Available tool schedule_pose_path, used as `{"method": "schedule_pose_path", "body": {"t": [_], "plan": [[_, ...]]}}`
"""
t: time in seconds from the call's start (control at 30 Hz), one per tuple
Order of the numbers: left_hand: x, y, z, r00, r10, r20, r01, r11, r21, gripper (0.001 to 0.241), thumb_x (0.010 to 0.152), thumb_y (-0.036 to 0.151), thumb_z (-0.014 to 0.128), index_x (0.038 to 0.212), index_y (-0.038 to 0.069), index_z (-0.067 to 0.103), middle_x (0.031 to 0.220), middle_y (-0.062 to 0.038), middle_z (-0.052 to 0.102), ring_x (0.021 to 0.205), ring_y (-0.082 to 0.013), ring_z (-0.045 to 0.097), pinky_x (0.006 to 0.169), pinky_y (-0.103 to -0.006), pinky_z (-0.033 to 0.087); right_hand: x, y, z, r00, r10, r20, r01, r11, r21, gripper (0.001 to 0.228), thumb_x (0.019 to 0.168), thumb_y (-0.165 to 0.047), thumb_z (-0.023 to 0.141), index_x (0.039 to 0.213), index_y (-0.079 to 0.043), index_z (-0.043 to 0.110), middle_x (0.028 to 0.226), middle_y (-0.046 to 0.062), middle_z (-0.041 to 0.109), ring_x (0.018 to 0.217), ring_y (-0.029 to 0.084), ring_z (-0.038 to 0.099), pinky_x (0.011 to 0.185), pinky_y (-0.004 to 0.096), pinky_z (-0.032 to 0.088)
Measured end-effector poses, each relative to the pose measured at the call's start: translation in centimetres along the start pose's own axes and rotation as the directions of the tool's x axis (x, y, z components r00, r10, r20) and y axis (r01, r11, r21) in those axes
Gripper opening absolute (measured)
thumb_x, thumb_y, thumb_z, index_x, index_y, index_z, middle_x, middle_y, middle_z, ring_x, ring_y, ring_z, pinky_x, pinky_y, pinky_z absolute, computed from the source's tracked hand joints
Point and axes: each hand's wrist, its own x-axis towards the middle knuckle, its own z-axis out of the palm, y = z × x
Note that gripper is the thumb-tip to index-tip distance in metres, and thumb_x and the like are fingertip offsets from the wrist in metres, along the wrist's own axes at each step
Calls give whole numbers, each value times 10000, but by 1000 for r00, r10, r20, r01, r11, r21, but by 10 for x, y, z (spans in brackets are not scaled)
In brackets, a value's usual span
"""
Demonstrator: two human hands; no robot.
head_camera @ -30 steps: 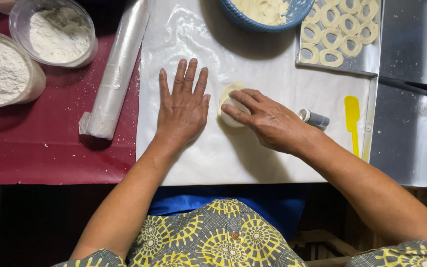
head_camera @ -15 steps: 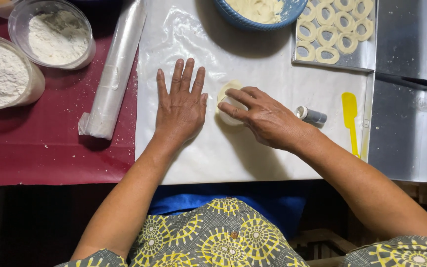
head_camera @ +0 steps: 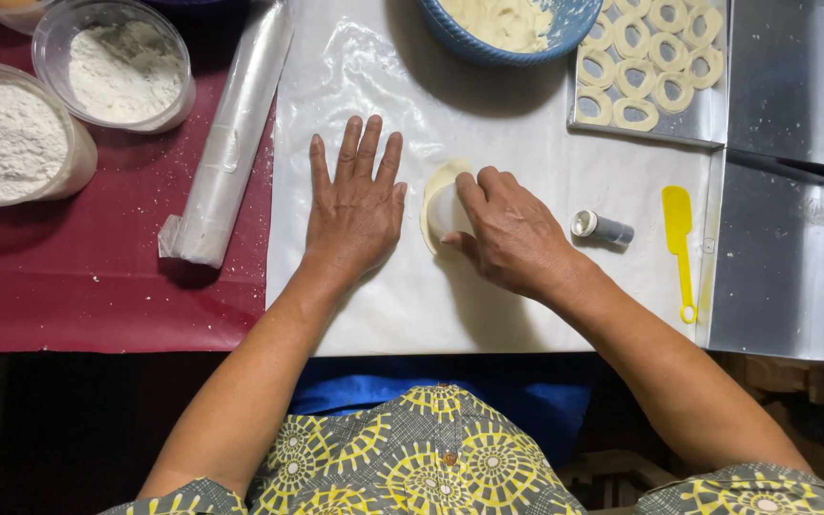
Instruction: Shaping dough into donut rings using a rolling pin and circular cutters.
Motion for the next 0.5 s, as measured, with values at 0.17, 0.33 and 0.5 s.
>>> {"method": "schedule_pose_path", "body": {"t": [0.17, 0.33, 0.5], "plan": [[2, 2, -3, 1000, 12, -4, -13, 1000, -16, 598, 1072, 349, 393, 1606, 87, 336, 1698, -155, 182, 1579, -293, 53, 1241, -607, -40, -3, 23, 14, 897, -375, -235, 377, 926, -40, 633, 741, 38, 649, 1364, -33, 569, 1395, 230, 562, 1275, 404, 522, 1060, 471, 429], [1, 1, -1, 999, 32, -29, -32, 999, 6, 593, 1071, 344, 401, 1601, 85, 342, 1694, -157, 192, 1577, -294, 63, 1240, -610, -32, -5, 29, 21, 885, -397, -244, 405, 914, -20, 643, 761, 133, 587, 1350, -123, 623, 1475, 182, 549, 1393, 384, 472, 1157, 480, 384], [1, 4, -4, 1000, 18, -4, -18, 1000, -19, 590, 1068, 330, 414, 1597, 77, 344, 1685, -156, 206, 1574, -299, 73, 1240, -612, -26, -19, 34, -3, 931, -264, -252, 305, 942, 138, 728, 676, 18, 694, 1380, -133, 585, 1445, 190, 509, 1347, 394, 468, 1119, 475, 391]]}}
